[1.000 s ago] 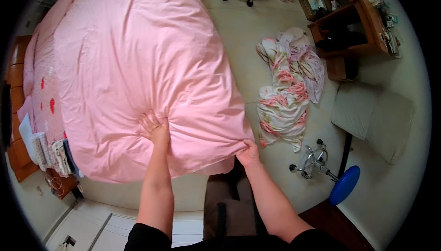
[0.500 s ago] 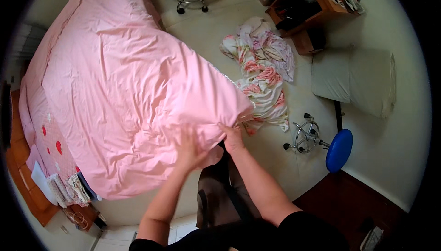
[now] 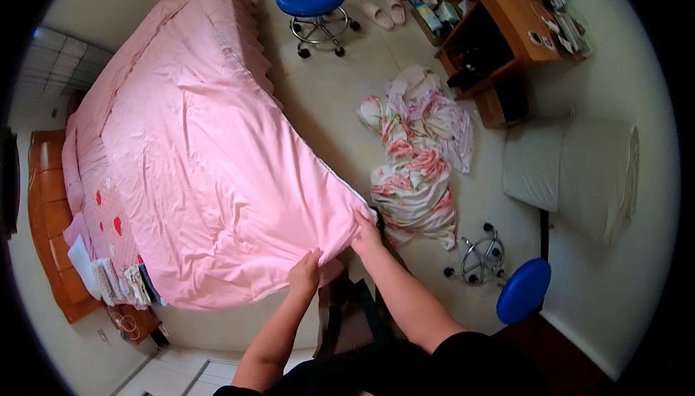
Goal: The person folds a large pink duvet on a bed, repeatedly lifting, shaking, and aligning the edges to create a compact rectangular shape. The person smooths the fabric and adjusts the folds multiple times to ensure neatness.
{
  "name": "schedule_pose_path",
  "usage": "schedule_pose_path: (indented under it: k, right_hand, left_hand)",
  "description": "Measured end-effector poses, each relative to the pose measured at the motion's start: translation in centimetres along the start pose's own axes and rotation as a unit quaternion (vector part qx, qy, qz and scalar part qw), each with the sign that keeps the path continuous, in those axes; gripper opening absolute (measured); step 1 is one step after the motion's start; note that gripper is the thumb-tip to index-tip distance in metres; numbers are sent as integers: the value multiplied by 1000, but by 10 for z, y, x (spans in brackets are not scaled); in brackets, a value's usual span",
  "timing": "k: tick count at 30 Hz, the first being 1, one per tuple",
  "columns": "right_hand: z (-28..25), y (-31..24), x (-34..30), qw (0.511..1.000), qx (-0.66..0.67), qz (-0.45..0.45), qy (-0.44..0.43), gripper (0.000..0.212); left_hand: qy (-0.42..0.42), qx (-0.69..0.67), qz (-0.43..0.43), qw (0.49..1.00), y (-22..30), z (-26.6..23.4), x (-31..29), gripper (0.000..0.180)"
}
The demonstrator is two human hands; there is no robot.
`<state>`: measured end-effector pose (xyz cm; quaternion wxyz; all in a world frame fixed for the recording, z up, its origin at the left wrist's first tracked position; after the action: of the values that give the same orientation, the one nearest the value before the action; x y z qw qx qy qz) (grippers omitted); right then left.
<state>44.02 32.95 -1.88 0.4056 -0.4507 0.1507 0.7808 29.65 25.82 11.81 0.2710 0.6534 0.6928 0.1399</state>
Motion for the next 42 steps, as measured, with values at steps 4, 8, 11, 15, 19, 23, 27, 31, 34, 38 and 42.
schedule_pose_path:
  k: [4,8,11,15,19,23,27,31,34,38,42]
  right_hand:
    - [-41,-62,-37,990,-116,-80,11,38]
    - [-49,-97,-56,956,-286,-65,-6,24]
    - [-35,-108,-63,919,-386,-85,-11,14]
    - [6,-97,-79,845,-521,-73,-99,12]
    - [59,-85,-94,720,-653,-99,-213,20]
    - [102,-77,-78,648,-715,-61,-257,14]
    - [154,-77,-51,647,-710,18,-277,12]
    - [262,-113,-20,658,-685,-41,-310,14]
    - [361,-140,9,739,-582,-44,-337,13]
    - [469,-168,55,731,-623,-25,-276,14]
    - [549,-169,92,705,-645,-26,-293,15]
  left_hand:
    - [-220,-17,-137,966,-4,55,8,42]
    - [-161,-301,-300,891,25,75,26,48]
    - [-137,-536,-501,665,55,106,25,70]
    - [-89,-731,-546,399,81,127,50,60]
    - [110,-801,-505,301,40,124,57,34]
    - [126,-797,-518,285,-1,123,56,33]
    - [140,-758,-546,328,-62,123,68,35]
    - [166,-730,-552,368,-141,121,82,27]
    - [206,-683,-578,397,-188,105,82,13]
    - [197,-609,-636,431,-205,86,84,12]
    - [13,-529,-704,473,-203,76,62,15]
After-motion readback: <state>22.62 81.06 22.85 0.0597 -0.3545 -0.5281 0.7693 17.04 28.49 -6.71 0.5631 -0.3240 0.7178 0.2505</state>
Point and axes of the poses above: each hand's wrist, its own x-axis towards the middle knuckle, its own z-axis out of the palm, y = z × x, the point moved 9 cm from there along x, towards the middle knuckle, and after that the axes turned 7 degrees about -y, right-handed, at the moved point
